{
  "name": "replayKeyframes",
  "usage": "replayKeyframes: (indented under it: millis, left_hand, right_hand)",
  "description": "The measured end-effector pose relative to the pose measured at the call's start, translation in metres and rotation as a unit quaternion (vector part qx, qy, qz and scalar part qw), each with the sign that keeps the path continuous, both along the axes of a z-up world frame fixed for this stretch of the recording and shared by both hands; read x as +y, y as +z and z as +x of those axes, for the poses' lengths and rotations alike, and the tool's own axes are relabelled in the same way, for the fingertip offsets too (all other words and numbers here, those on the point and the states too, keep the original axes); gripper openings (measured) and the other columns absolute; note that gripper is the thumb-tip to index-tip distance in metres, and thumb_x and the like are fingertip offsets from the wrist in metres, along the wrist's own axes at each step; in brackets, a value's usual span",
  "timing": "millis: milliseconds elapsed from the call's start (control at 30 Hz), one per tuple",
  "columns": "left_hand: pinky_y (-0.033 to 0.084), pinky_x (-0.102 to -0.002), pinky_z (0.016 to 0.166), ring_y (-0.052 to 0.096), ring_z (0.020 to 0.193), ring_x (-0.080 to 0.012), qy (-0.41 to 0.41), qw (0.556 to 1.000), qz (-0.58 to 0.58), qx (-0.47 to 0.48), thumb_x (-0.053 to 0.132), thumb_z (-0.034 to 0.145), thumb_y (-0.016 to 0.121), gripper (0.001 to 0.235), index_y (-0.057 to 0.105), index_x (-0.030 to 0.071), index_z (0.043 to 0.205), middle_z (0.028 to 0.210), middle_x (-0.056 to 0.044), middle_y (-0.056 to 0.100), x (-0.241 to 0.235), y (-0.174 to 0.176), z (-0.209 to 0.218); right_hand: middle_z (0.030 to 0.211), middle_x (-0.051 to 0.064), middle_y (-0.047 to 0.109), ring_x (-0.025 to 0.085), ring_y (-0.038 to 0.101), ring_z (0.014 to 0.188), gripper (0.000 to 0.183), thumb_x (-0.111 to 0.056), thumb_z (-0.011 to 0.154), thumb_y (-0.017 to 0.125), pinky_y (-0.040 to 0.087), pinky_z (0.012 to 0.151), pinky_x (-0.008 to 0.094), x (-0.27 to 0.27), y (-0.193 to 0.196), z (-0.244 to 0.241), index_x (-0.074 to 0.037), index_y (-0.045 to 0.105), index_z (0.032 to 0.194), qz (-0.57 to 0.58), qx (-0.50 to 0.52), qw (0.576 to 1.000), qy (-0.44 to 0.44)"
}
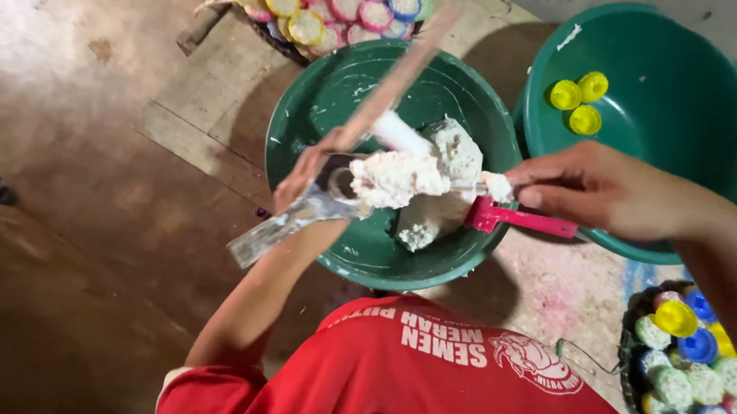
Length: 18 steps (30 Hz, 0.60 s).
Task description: The person repeatedly scoops a white paste from a green basin using a pink spatula and fills small colorful plastic caps arranged in a woven basket. The person uses a wooden tool to press and smooth the paste into each cap, then returns to the basin to collect more paste and continues the cycle.
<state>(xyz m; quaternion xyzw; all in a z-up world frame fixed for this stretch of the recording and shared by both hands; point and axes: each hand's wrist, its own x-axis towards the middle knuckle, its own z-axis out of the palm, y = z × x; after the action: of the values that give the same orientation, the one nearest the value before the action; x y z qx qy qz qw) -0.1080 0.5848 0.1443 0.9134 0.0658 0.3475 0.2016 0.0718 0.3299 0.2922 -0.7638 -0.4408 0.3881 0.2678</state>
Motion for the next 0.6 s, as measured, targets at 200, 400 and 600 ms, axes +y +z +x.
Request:
replayKeyframes:
  millis: [200,400,600]
  left_hand:
    - [0.058,-0.04,0.086,0.069,0.112,-0.0275,-0.073,0.993,0.042,0.081,0.035,0.075,0.082,0.061,0.066,0.014,0.129,0.142,-0.009,0.062,-0.004,0.011,0.011]
    - [0.055,-0.039,0.101,0.068,0.116,-0.028,-0.137,0.981,-0.111,0.084,0.032,0.08,0.076,0.062,0.061,0.011,0.136,0.133,-0.01,0.066,-0.021,-0.025,0.026]
    - [0.053,-0.039,0.114,0.065,0.13,-0.0253,-0.088,0.989,0.039,0.115,0.029,0.093,0.073,0.038,0.069,0.024,0.131,0.134,-0.001,0.071,-0.007,-0.034,0.01]
  right_hand:
    - [0.101,0.003,0.078,0.024,0.076,0.084,0.033,-0.033,0.095,0.064,0.058,0.071,0.04,0.01,-0.003,0.006,-0.024,0.072,0.126,-0.161,-0.32,0.932,0.057]
    - [0.091,0.007,0.07,0.025,0.072,0.075,0.021,-0.022,0.089,0.061,0.056,0.06,0.038,0.061,-0.032,-0.075,-0.012,0.065,0.108,-0.017,-0.616,0.755,0.222]
    - [0.094,0.007,0.071,0.024,0.073,0.072,0.031,-0.014,0.081,0.062,0.058,0.057,0.038,0.01,-0.016,-0.074,-0.01,0.067,0.112,-0.031,-0.56,0.805,0.191]
